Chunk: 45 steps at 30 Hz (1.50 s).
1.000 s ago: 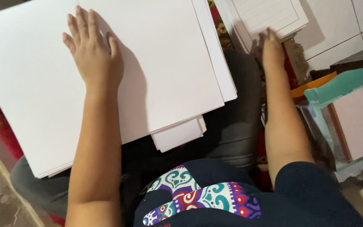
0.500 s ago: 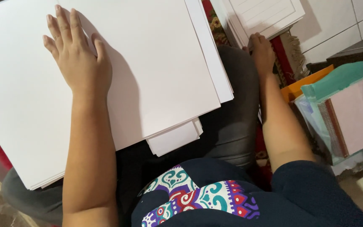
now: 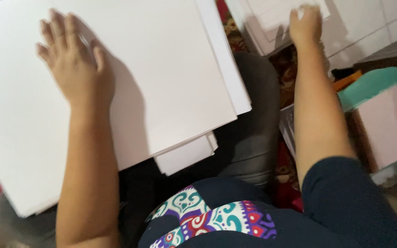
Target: Flipping through a stack of printed documents to inspect or align them on a flat surface.
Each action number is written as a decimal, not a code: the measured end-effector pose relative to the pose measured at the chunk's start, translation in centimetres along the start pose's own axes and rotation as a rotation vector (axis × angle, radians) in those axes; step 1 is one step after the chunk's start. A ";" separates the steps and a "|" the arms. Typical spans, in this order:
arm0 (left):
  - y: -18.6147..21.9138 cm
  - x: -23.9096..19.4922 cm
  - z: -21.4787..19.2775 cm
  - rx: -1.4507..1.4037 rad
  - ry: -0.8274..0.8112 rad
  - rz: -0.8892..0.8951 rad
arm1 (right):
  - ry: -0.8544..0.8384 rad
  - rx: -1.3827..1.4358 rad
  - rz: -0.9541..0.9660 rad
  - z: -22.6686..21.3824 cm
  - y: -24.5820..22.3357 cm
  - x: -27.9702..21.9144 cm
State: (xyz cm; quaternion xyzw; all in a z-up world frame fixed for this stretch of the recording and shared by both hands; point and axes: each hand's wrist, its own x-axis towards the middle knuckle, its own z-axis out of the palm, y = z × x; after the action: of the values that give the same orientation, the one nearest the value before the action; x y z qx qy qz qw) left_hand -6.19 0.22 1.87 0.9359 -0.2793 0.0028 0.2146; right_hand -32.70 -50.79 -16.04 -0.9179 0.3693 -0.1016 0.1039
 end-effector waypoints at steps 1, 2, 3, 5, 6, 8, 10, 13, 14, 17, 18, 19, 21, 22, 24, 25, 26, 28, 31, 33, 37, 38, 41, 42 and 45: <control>0.0 0.0 0.2 0.012 0.025 0.026 | 0.146 -0.032 0.008 0.4 2.5 2.2; -0.1 0.2 0.4 0.023 0.050 0.051 | 0.292 -0.065 0.011 0.7 5.0 4.3; 0.2 0.2 0.3 0.022 0.057 0.050 | 0.297 -0.065 0.007 0.5 6.8 5.7; 0.4 0.1 0.1 0.015 0.078 0.060 | 0.215 -0.081 0.157 0.6 10.0 8.2; 0.4 0.1 0.0 0.017 0.077 0.056 | 0.211 -0.080 0.155 1.5 11.7 8.7; 0.7 0.1 -0.2 0.017 0.072 0.048 | -0.085 -0.115 0.135 2.4 15.3 10.0; 0.8 0.2 -0.1 -0.002 0.058 0.039 | -0.088 -0.075 0.196 3.5 13.8 9.6; 0.9 -0.1 -0.3 -0.010 0.059 0.060 | -0.026 -0.145 0.256 4.7 9.8 6.8; 0.9 -0.3 -0.4 -0.005 0.086 0.086 | 0.047 -0.260 0.243 5.1 8.1 5.8; 1.0 -0.2 -0.5 0.006 0.074 0.065 | -0.190 -0.224 0.486 2.8 2.9 4.5; 1.0 -0.3 -0.7 0.012 0.072 0.065 | -0.194 -0.219 0.485 5.2 3.9 4.5; 1.1 -0.3 -0.7 0.002 0.067 0.053 | -0.101 -0.291 0.352 7.3 5.0 4.8; 1.2 -0.1 -0.5 -0.008 0.067 0.039 | -0.004 -0.359 0.213 6.5 2.4 2.8; 1.1 0.1 -0.3 -0.005 0.069 0.033 | -0.078 -0.213 0.071 3.5 -2.4 1.3; 0.9 -0.2 -0.5 0.011 0.064 0.014 | -0.167 -0.057 -0.080 0.1 -9.2 -0.4; 0.9 -0.1 -0.5 -0.006 0.074 0.026 | -0.180 -0.093 -0.081 -0.2 -9.8 -0.7; 1.0 0.0 -0.5 -0.023 0.084 0.038 | -0.194 -0.128 -0.083 -0.6 -10.3 -0.9; 1.1 0.0 -0.7 -0.029 0.078 0.036 | -0.178 -0.200 -0.102 0.7 -10.1 -0.7; 1.1 0.0 -0.7 -0.040 0.069 0.025 | -0.186 -0.298 -0.136 1.0 -10.2 -0.5; 1.1 0.0 -0.7 -0.041 0.067 0.016 | -0.207 -0.318 -0.152 0.7 -10.4 -0.4; 1.0 0.0 -0.7 -0.045 0.054 0.003 | -0.298 -0.237 -0.077 0.1 -10.4 0.1; 1.0 0.0 -0.7 -0.047 0.051 -0.002 | -0.341 -0.253 -0.077 -0.1 -10.3 0.3; 1.3 0.1 -1.0 -0.052 0.043 -0.013 | -0.426 -0.453 -0.119 1.2 -10.6 1.1; 1.2 0.0 -1.0 -0.053 0.047 -0.013 | -0.423 -0.453 -0.121 1.5 -10.5 0.9; 1.0 0.0 -0.9 -0.041 0.028 -0.042 | -0.360 -0.460 -0.123 2.2 -10.0 1.6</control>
State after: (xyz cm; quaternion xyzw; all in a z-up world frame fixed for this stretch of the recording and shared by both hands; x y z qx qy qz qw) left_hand -6.59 -0.16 3.03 0.9369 -0.2566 0.0055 0.2376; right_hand -24.44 -44.61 -15.32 -0.9413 0.3019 0.1431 -0.0495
